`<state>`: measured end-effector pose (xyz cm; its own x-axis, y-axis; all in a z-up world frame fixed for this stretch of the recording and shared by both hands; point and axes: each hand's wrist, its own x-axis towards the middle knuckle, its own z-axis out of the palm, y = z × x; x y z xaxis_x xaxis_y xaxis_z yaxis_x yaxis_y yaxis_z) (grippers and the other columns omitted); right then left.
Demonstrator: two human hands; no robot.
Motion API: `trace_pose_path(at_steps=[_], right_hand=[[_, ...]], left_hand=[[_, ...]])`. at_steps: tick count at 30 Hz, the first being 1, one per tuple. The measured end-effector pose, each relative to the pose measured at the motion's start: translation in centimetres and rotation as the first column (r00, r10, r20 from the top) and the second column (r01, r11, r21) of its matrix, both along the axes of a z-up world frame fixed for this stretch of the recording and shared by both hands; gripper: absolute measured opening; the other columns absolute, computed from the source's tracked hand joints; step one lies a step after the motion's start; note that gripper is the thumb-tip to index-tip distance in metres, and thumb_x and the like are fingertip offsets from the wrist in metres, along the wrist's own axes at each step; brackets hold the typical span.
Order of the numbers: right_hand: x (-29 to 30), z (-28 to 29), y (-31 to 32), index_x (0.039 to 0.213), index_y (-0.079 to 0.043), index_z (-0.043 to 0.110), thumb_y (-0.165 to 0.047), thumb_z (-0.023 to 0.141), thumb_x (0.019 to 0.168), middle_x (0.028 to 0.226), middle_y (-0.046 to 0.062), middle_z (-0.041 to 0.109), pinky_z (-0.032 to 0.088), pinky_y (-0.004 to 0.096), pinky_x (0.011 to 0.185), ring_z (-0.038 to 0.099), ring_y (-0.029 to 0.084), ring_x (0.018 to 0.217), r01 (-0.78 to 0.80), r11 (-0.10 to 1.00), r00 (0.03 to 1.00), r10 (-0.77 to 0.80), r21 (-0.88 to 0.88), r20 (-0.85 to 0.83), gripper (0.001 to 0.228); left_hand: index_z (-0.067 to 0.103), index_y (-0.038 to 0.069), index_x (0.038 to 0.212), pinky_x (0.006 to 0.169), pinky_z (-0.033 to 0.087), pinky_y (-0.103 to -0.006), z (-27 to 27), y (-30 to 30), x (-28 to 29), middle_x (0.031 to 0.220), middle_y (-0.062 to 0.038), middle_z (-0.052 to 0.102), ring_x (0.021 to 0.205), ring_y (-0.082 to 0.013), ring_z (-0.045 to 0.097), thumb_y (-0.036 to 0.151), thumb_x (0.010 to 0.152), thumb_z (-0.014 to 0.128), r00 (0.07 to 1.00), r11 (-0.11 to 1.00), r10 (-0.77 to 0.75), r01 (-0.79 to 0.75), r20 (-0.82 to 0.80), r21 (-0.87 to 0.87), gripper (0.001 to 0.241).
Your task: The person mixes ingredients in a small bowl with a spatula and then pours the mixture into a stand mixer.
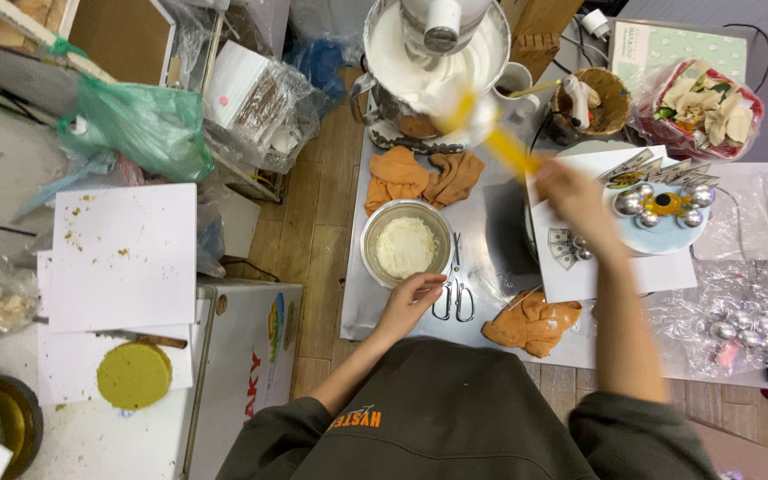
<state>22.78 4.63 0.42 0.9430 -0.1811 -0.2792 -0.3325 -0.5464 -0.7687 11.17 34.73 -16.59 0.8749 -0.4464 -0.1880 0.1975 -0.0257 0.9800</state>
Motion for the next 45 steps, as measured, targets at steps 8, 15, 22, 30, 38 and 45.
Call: trace_pose_path(at_steps=[8,15,22,30,38,45], right_hand=[[-3.9,-10.8,11.2,0.112,-0.005,0.062,-0.021,0.065,0.100,0.097,0.007,0.070,0.052,0.031,0.081,0.064,0.015,0.090,-0.486,0.755,0.874,0.409,0.440,0.263,0.020],[24.8,-17.2,-1.6,0.125,-0.007,0.067,-0.036,0.055,0.106,0.120,0.005,0.070,0.050,0.034,0.102,0.063,0.018,0.114,-0.069,0.440,0.782,-0.533,0.895,0.323,0.037],[41.6,-23.1,-4.0,0.133,-0.003,0.064,-0.039,0.050,0.105,0.133,0.012,0.070,0.053,0.037,0.106,0.068,0.023,0.120,-0.018,0.394,0.986,-0.145,0.919,0.082,0.048],[45.2,-24.4,-2.4,0.136,-0.001,0.062,-0.040,0.050,0.106,0.133,0.013,0.071,0.054,0.035,0.104,0.068,0.023,0.120,-0.049,0.451,0.994,-0.065,0.891,0.087,0.051],[45.5,-25.1,-1.8,0.139,0.000,0.060,-0.041,0.049,0.106,0.133,0.014,0.071,0.055,0.033,0.103,0.069,0.022,0.120,-0.060,0.488,0.992,-0.064,0.871,0.105,0.054],[45.7,-25.5,-1.7,0.142,0.001,0.058,-0.042,0.049,0.107,0.133,0.015,0.071,0.056,0.032,0.102,0.070,0.022,0.120,-0.056,0.536,0.990,-0.082,0.842,0.117,0.057]], left_hand=[[0.054,0.000,0.139,0.118,0.039,-0.0380,8.3,-0.3,5.8,0.156,-0.007,0.045,0.144,-0.0238,0.047,0.030,0.108,0.039,0.968,0.877,0.249,-0.215,0.023,-0.429,0.046],[0.066,-0.007,0.122,0.122,0.036,-0.0439,10.8,4.2,9.8,0.139,-0.022,0.063,0.138,-0.0326,0.055,0.038,0.113,0.031,0.905,0.893,0.401,-0.351,0.144,-0.282,0.057],[0.066,-0.009,0.123,0.119,0.038,-0.0425,10.3,4.8,10.4,0.132,-0.022,0.065,0.131,-0.0318,0.058,0.035,0.111,0.033,0.874,0.868,0.477,-0.450,0.093,-0.211,0.057],[0.068,-0.008,0.121,0.116,0.042,-0.0420,9.2,4.6,11.6,0.130,-0.021,0.068,0.128,-0.0300,0.062,0.029,0.111,0.034,0.871,0.869,0.484,-0.468,0.082,-0.159,0.052],[0.070,-0.007,0.118,0.116,0.040,-0.0418,9.4,3.9,11.7,0.129,-0.021,0.070,0.128,-0.0299,0.062,0.027,0.110,0.034,0.885,0.883,0.460,-0.447,0.073,-0.141,0.050],[0.069,-0.007,0.120,0.113,0.043,-0.0417,9.0,3.1,11.8,0.129,-0.020,0.069,0.126,-0.0297,0.062,0.025,0.110,0.035,0.892,0.883,0.449,-0.437,0.040,-0.168,0.047]])
